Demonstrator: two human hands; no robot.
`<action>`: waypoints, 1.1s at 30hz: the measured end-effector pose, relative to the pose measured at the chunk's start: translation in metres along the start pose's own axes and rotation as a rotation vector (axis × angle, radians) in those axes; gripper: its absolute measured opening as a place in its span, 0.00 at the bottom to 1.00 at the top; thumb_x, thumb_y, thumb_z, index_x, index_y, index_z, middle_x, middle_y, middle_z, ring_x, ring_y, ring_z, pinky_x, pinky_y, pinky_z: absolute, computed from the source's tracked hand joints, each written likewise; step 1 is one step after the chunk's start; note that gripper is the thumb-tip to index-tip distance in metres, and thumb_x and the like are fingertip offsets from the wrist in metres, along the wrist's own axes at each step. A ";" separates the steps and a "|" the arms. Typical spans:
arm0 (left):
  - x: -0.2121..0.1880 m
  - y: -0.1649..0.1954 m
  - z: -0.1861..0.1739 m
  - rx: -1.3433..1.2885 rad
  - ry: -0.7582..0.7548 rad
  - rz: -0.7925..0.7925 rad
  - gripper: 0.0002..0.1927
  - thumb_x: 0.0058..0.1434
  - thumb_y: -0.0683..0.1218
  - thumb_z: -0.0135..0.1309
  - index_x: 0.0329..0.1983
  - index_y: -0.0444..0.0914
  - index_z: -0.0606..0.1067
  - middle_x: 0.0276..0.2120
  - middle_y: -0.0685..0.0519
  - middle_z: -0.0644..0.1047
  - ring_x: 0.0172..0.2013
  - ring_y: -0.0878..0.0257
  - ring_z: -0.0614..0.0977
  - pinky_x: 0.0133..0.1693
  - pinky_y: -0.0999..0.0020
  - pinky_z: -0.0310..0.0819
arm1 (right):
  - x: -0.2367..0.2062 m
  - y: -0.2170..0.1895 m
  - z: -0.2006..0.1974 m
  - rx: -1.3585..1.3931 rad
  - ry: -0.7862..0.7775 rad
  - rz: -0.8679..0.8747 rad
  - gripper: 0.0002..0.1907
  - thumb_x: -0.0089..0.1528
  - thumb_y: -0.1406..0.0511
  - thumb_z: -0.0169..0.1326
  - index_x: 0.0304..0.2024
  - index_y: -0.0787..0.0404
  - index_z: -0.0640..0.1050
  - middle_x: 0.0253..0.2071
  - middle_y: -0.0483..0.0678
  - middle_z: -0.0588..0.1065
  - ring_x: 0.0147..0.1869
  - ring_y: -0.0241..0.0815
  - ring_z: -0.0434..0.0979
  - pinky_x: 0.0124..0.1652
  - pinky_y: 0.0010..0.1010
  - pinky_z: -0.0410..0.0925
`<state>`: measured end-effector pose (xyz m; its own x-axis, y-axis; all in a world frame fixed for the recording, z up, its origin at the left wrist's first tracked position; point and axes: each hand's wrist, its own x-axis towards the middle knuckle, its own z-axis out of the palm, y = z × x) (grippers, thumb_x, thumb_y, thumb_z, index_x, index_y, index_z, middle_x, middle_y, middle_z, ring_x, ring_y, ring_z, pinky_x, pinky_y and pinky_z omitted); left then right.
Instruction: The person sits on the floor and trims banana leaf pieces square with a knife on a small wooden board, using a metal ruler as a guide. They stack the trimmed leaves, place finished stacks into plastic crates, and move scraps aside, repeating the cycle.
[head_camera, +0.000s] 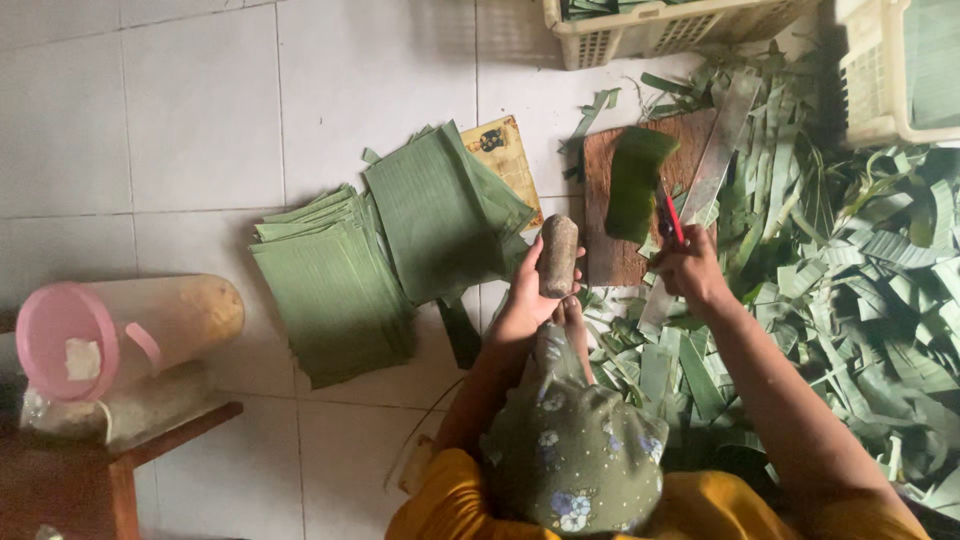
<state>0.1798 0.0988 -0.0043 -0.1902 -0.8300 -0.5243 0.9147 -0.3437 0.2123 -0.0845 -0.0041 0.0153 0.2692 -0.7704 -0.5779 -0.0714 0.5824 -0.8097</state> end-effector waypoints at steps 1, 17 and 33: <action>0.000 0.002 0.001 0.041 0.018 0.023 0.29 0.71 0.64 0.41 0.62 0.39 0.71 0.48 0.46 0.81 0.33 0.55 0.80 0.34 0.57 0.76 | -0.009 0.005 0.005 0.048 -0.027 0.035 0.25 0.61 0.72 0.52 0.60 0.58 0.63 0.28 0.47 0.71 0.22 0.36 0.63 0.18 0.28 0.56; -0.003 0.000 0.020 0.042 0.195 0.004 0.26 0.71 0.59 0.38 0.53 0.34 0.75 0.41 0.45 0.81 0.35 0.51 0.83 0.38 0.55 0.79 | -0.110 -0.069 0.079 -1.144 -0.178 -0.592 0.32 0.66 0.58 0.52 0.72 0.42 0.60 0.46 0.56 0.77 0.38 0.60 0.81 0.33 0.47 0.75; -0.009 0.000 -0.007 0.131 -0.061 0.091 0.21 0.71 0.56 0.42 0.43 0.34 0.76 0.32 0.44 0.79 0.32 0.51 0.81 0.35 0.57 0.77 | -0.109 -0.074 0.074 -1.072 0.006 -0.907 0.37 0.59 0.67 0.53 0.72 0.49 0.65 0.40 0.49 0.74 0.39 0.54 0.79 0.34 0.43 0.75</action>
<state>0.1839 0.1090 -0.0052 -0.1337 -0.8843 -0.4474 0.8755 -0.3169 0.3647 -0.0372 0.0557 0.1460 0.6124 -0.7691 0.1827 -0.5663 -0.5880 -0.5775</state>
